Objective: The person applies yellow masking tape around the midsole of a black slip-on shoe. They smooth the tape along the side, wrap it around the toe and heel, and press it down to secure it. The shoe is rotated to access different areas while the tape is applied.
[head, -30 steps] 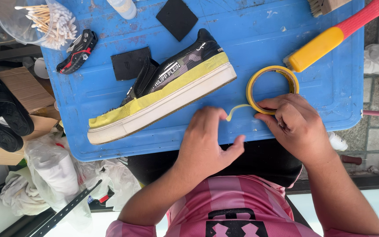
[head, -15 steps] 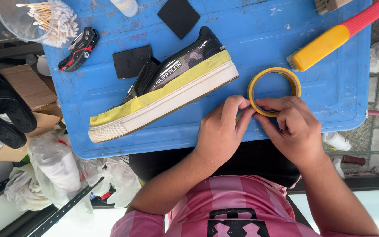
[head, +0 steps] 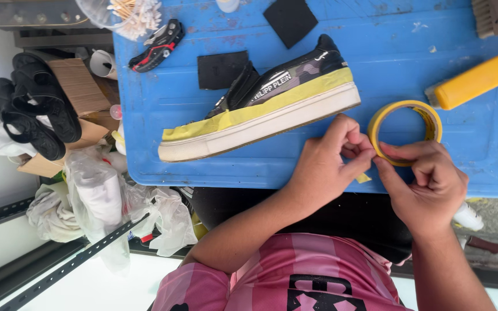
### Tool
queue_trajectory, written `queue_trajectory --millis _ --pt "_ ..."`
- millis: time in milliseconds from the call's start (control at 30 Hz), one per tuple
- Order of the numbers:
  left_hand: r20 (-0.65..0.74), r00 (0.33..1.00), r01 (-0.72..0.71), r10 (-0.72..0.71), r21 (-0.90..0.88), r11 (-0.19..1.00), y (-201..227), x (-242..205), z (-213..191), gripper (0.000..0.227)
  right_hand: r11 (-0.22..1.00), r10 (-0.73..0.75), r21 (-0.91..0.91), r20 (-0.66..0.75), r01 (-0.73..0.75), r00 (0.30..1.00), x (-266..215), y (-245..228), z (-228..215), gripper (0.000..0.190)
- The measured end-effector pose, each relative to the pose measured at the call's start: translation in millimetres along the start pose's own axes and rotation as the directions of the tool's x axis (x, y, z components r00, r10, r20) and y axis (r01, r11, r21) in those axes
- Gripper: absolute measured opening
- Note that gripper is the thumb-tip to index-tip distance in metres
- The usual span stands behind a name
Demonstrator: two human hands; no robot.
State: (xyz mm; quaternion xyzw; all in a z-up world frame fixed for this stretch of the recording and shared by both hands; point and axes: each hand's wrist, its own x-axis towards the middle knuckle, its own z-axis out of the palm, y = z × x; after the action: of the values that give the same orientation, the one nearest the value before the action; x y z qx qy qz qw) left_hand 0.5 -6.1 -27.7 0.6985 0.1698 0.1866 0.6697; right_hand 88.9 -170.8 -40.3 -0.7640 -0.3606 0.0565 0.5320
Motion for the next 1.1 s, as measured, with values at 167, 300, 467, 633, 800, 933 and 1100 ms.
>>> queue_trajectory --millis 167,300,467,633,800,933,1100 --pt "-0.019 1.0 0.014 -0.014 -0.033 0.999 -2.5 -3.6 4.2 0.031 0.997 -0.007 0.071 -0.009 0.008 1.0 -4.2 9.9 -3.5 0.056" --pt "-0.026 0.999 0.037 -0.039 -0.07 0.997 -1.4 -7.5 9.4 0.033 0.99 -0.022 0.138 -0.061 0.031 0.998 -6.0 11.9 -2.0 0.055" --pt "-0.089 0.996 0.003 -0.013 -0.114 0.993 -1.3 -11.9 25.7 0.037 0.974 -0.138 0.161 -0.15 0.161 0.979 -5.5 11.4 -0.1 0.053" --pt "-0.137 0.989 -0.057 0.047 -0.071 0.996 -0.8 -14.5 28.4 0.04 0.995 -0.097 0.015 -0.148 0.1 0.984 1.1 0.8 6.2 0.05" --pt "-0.109 0.981 -0.146 0.158 0.11 0.983 -6.0 -9.3 14.6 0.043 0.994 -0.051 -0.095 -0.049 0.046 0.998 10.5 -6.5 7.7 0.051" --pt "-0.131 0.988 -0.101 0.084 -0.121 0.988 -9.5 -13.1 23.9 0.042 0.97 -0.205 -0.154 -0.108 0.188 0.973 6.6 -9.3 7.9 0.052" --pt "-0.05 0.985 0.106 -0.165 -0.576 0.81 -12.9 -19.1 31.8 0.044 0.948 -0.301 -0.202 -0.309 0.246 0.902 -4.1 -8.6 25.1 0.049"
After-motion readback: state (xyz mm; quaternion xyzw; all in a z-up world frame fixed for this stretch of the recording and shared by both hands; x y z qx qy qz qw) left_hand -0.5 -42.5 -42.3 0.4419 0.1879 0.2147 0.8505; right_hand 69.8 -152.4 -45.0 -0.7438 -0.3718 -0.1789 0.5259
